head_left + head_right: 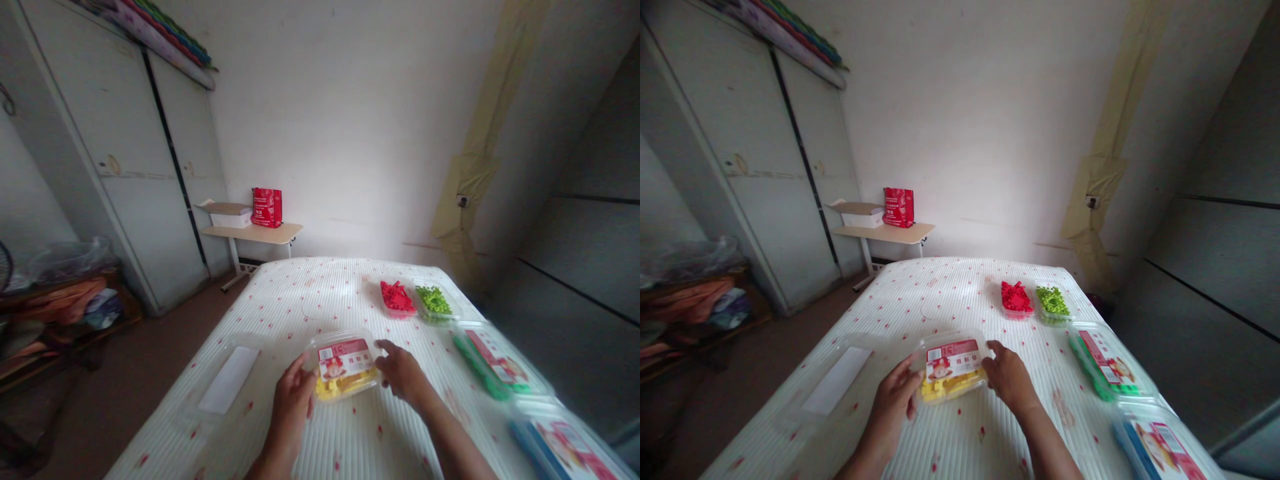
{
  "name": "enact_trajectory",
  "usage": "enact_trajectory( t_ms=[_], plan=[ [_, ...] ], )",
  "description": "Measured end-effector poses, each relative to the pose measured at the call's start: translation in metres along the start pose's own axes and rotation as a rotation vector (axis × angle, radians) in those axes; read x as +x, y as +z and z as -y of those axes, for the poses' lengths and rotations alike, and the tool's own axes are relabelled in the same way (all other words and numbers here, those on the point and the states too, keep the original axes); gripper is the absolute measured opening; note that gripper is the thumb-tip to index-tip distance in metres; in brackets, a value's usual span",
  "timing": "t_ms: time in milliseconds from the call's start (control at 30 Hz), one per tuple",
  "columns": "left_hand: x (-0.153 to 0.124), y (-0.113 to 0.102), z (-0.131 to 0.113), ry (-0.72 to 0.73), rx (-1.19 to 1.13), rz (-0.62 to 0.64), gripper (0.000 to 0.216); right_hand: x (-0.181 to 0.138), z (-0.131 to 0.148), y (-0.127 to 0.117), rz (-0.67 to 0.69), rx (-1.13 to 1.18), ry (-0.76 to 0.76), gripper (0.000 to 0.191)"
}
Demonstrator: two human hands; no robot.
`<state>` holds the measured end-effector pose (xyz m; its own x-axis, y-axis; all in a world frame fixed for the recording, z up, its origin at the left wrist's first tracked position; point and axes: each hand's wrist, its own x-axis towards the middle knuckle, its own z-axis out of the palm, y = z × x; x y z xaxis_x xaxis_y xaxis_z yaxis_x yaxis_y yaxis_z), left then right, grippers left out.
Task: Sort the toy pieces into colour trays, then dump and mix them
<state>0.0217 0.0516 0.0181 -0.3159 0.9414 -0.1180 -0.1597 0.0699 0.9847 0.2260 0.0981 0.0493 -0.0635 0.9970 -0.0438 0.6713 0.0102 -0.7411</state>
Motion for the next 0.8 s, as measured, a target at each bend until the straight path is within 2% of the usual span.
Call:
enact_trajectory(
  t_ms=[200,300,567,800],
  plan=[
    [0.001,-0.001,0.006,0.016,-0.057,0.014,0.065,0.004,-0.003,0.002,0.035,0.395,0.101,0.017],
    [0.001,-0.001,0.009,0.016,-0.069,0.025,0.067,0.006,-0.006,0.004,0.031,0.509,0.124,0.016],
    [-0.001,0.001,0.001,-0.025,-0.088,0.011,0.063,0.007,-0.008,0.006,0.061,0.609,0.168,0.016],
    [0.000,0.002,0.003,-0.009,-0.109,-0.004,0.067,-0.001,-0.010,0.001,0.150,0.640,0.223,0.020]
  ],
)
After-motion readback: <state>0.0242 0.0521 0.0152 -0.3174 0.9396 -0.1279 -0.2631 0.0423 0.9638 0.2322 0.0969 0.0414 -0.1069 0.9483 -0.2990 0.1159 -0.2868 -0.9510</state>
